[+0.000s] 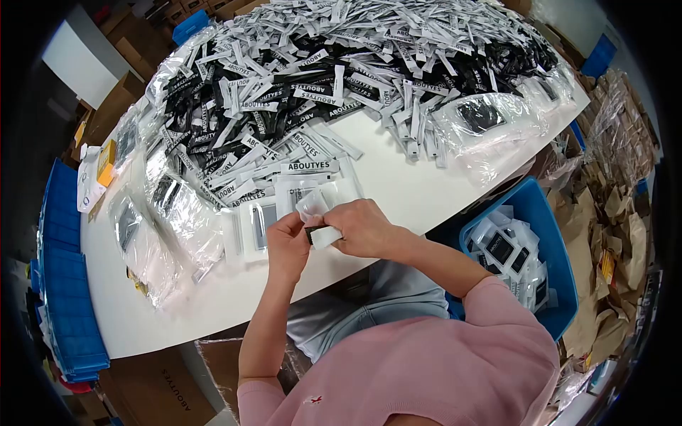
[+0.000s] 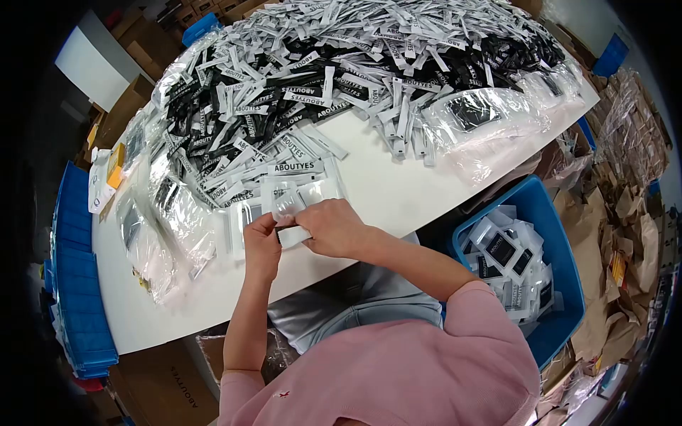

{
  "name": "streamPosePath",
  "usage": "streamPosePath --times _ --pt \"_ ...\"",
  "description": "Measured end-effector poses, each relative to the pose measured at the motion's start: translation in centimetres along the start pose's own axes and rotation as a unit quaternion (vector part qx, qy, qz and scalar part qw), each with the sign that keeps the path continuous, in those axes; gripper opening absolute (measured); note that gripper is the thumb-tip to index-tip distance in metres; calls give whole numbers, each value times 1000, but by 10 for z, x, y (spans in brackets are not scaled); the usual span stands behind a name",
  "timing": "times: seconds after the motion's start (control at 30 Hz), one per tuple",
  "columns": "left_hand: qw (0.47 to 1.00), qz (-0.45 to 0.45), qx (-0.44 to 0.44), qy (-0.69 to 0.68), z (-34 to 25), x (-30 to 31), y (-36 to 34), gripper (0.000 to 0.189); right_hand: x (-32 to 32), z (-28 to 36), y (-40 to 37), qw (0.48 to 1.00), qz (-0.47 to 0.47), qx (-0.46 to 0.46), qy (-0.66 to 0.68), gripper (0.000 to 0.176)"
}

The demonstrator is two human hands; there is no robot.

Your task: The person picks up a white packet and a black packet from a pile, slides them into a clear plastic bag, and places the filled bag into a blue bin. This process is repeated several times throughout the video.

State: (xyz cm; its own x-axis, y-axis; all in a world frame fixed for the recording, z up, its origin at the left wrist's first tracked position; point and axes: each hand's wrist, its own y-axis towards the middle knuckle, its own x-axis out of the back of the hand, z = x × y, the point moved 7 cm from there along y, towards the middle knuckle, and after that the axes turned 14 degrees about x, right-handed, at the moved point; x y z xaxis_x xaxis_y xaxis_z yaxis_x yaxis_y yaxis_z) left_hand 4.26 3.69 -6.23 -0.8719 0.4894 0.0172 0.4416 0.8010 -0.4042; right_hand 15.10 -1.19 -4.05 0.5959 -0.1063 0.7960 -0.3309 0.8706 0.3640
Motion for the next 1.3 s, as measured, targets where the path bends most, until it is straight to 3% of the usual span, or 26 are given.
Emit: streamPosePath --times 0.2,0.3,0.33,0.4,0.43,0.5,0.6,0.7,0.73,0.8,0.83,0.87,0.93,1.0,1.03,1.07,1.1,1.13,1.23,1.27,1.3 --pt "986 65 15 -151 9 5 1 15 3 -6 -3 994 -88 53 36 22" --pt "969 32 3 -245 0 3 -5 16 5 1 1 996 -64 56 20 20" --pt "969 32 2 -246 0 1 -2 16 9 -4 4 990 -111 27 83 20" --pt "981 18 -45 -189 -2 0 4 14 10 -9 9 977 -158 -2 145 21" --pt "981 18 -45 -189 2 0 7 14 7 -11 12 987 -144 -19 74 22" --pt "983 -100 -131 79 -4 6 9 11 5 -16 15 991 -130 -36 3 24" --pt "961 -103 -170 191 -2 6 15 13 1 -14 19 997 -74 0 -38 26" --pt "963 -62 -216 147 -13 7 12 17 3 6 19 996 -6 78 -35 25" --pt "961 -66 -199 183 -11 10 16 21 5 13 19 996 -6 79 -37 25" --pt "979 -80 -155 102 -9 26 33 22 -7 20 16 995 78 39 -40 26" --pt "989 -61 -73 109 -6 25 35 26 -4 20 15 998 35 42 4 26" --pt "989 -62 -76 108 -7 25 39 26 -6 18 15 998 35 44 1 26" --pt "993 -1 -59 105 -14 17 41 31 6 15 16 990 -103 72 67 28" --pt "932 -25 -303 199 -51 -6 -8 35 13 12 19 984 -127 104 67 27" --pt "940 -5 -270 210 -40 -5 7 38 19 12 19 977 -148 133 71 26" --pt "927 -112 -252 256 -49 14 5 40 29 4 18 976 -172 135 13 25" --pt "900 -217 -230 300 -63 29 -2 42 20 -16 22 984 -161 74 31 28" --pt "762 -240 -466 380 -78 11 -23 48 12 -30 26 987 -150 12 48 32" --pt "717 -302 -481 405 -82 12 -26 54 16 -26 32 975 -208 6 73 39" --pt "716 -302 -481 406 -79 13 -18 54 20 -20 32 969 -235 13 80 45" --pt "752 -318 -458 350 -77 20 -9 56 19 -11 28 969 -235 11 82 45"
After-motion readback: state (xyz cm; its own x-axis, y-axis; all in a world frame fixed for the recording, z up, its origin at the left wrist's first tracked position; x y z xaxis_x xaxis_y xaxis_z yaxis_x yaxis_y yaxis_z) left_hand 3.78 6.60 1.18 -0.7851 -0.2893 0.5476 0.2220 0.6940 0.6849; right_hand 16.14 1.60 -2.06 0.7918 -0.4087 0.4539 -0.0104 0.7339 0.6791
